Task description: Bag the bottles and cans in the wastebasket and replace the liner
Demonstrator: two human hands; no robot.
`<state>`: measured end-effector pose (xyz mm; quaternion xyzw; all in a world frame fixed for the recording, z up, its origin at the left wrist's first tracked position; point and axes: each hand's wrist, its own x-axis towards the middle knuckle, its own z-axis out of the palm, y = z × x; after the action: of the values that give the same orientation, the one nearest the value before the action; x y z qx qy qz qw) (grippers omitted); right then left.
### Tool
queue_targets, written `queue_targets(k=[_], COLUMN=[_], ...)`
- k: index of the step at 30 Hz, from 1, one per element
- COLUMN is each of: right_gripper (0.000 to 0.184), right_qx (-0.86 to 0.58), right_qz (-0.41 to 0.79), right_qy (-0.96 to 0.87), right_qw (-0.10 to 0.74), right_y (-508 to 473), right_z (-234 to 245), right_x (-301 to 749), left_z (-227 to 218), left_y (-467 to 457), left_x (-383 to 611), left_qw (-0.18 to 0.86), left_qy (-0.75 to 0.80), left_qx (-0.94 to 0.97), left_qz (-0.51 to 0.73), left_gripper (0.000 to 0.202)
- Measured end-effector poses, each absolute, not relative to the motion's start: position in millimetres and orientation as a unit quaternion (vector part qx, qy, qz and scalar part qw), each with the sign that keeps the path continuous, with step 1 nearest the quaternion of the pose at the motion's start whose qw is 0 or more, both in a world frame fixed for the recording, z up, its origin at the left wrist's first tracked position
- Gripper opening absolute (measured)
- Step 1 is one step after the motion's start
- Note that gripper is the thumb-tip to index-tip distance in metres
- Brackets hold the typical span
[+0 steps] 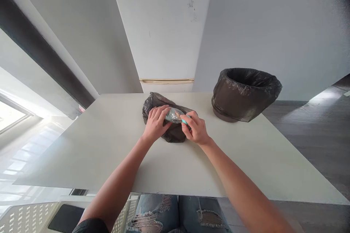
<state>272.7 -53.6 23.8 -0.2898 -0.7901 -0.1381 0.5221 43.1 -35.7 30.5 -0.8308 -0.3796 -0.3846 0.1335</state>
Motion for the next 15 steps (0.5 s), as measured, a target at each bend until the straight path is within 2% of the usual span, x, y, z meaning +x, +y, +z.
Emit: queue_targets(k=[5, 8, 12, 15], right_gripper=[0.042, 0.047, 0.053, 0.042], right_qx=[-0.265, -0.286, -0.320, -0.365], right_qz=[-0.124, -0.069, 0.009, 0.020], right_qy=[-0.703, -0.676, -0.675, -0.719], right_qw=[0.648, 0.675, 0.665, 0.591], right_y=[-49.1, -43.5, -40.2, -42.6], right_z=[13.0, 1.9, -2.9, 2.3], right_x=[276.3, 276.5, 275.8, 274.5], left_z=[30.7, 32.9, 33.6, 33.9], left_y=[-34.2, -34.8, -33.1, -29.3], left_x=[41.7, 42.2, 30.7, 11.1], left_qw=[0.128, 0.139, 0.145, 0.134], left_qy=[-0.397, -0.389, -0.388, -0.453], left_qx=[-0.817, -0.805, -0.746, -0.644], left_qz=[-0.397, -0.427, -0.521, -0.602], left_gripper=[0.069, 0.064, 0.067, 0.078])
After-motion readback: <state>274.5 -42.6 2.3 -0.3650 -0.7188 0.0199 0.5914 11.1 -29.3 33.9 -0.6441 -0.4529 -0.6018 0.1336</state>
